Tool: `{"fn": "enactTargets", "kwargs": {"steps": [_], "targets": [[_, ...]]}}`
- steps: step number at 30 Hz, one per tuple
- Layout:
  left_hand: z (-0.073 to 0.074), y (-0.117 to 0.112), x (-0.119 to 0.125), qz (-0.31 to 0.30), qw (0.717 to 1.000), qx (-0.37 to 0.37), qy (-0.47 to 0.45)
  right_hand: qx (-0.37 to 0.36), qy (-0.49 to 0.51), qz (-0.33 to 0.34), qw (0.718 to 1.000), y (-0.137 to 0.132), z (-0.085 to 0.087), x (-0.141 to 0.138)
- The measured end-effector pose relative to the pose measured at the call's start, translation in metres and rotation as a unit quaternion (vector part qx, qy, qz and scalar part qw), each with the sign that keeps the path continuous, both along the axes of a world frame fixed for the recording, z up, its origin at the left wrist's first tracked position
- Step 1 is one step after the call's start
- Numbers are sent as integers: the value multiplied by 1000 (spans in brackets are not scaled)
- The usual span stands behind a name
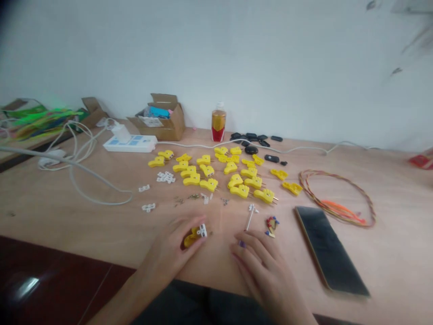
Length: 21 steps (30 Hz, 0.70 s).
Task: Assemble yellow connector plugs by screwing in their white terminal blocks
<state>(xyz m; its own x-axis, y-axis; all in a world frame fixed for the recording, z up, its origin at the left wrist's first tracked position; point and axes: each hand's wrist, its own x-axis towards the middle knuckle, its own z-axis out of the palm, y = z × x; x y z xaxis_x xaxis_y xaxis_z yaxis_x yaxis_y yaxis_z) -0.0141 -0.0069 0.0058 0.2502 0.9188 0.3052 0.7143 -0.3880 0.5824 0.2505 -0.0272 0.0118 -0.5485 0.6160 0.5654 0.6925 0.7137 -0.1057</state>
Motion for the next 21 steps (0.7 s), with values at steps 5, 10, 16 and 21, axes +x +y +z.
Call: {"fn": "enactTargets", "kwargs": {"steps": [5,10,16,21], "targets": [[5,-4,-14,-43,999,-1,-24,7,-21,37,999,4,4,-20],[5,7,-77,131,985,95,67,-20,-53,27,998,12,3,-56],[-2,18,-114,188,971,53,136,-81,6,-42,996,21,-9,-74],[-3,20,-108,132,987,27,84,-106,27,-23,994,20,-9,-75]]}}
